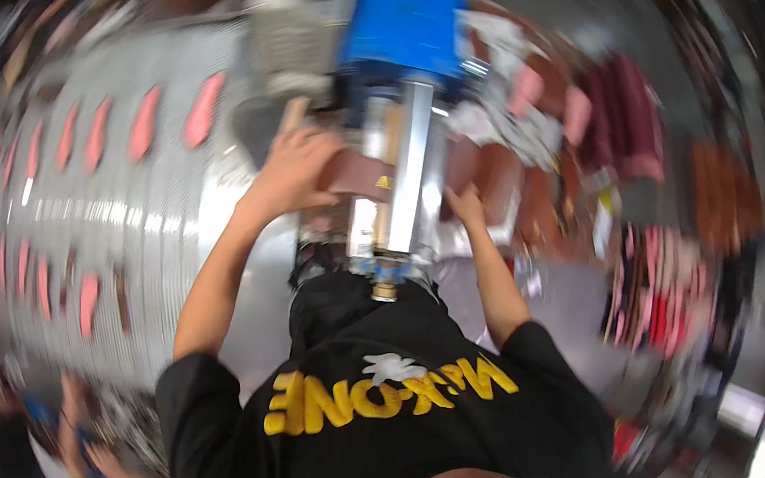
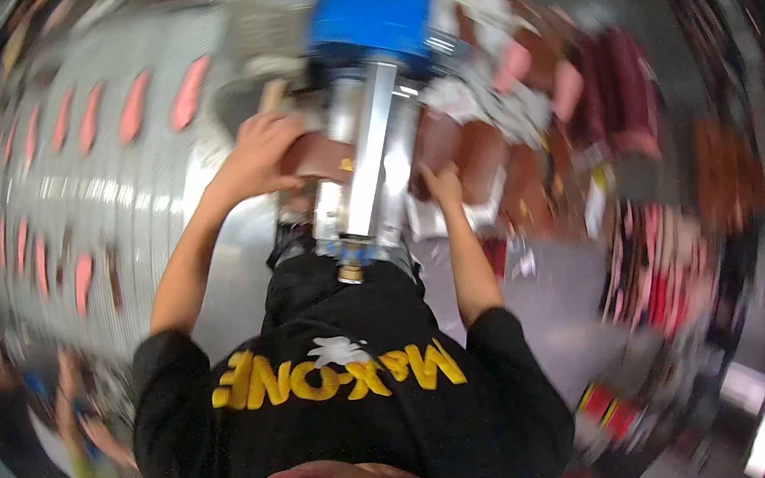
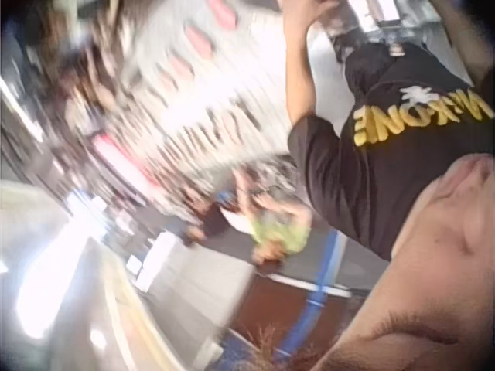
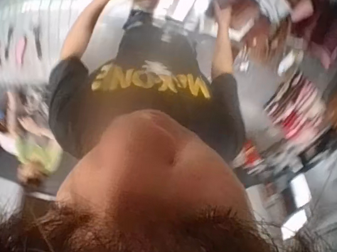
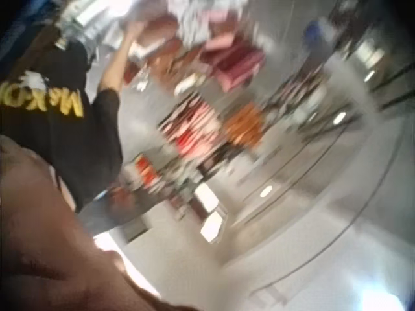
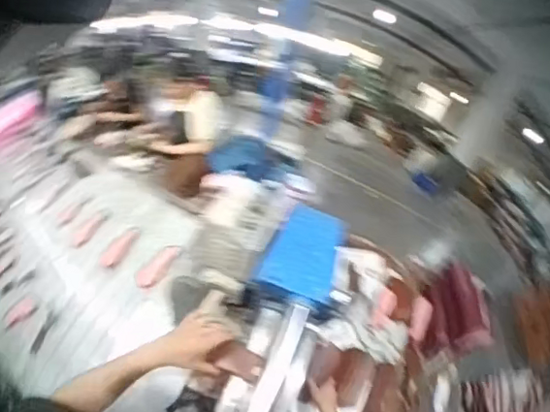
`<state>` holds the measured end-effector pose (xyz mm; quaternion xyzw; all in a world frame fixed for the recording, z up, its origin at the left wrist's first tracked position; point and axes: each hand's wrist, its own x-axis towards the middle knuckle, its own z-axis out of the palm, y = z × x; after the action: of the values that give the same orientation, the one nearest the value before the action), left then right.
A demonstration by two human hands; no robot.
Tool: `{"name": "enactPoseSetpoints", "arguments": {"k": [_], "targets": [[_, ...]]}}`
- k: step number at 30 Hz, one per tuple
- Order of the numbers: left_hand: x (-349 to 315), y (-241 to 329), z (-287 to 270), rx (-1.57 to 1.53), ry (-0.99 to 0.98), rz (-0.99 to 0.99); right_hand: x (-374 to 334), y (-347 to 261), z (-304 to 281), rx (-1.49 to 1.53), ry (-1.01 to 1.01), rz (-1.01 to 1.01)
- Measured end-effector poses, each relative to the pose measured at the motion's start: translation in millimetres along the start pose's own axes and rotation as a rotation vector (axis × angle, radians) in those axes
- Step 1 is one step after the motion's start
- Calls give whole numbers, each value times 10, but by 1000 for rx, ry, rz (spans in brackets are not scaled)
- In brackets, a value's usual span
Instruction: Apply adhesive or primer to shoe sole components using a roller machine and place them on a conveyor belt.
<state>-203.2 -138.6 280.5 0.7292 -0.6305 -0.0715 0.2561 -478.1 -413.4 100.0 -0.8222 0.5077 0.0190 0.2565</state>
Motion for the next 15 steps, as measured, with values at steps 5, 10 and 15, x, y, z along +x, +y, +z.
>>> {"name": "enactPoseSetpoints", "arguments": {"k": [5,10,15], "targets": [[-267,-261,39,-86,2,-47,268,738,374,-13,89,168],[-1236,-604,660,-1144,62,-463,425,945,326,23,31,182],[-2348,-489,1171,-1957,813,-717,511,1077,291,152,28,158]]}}
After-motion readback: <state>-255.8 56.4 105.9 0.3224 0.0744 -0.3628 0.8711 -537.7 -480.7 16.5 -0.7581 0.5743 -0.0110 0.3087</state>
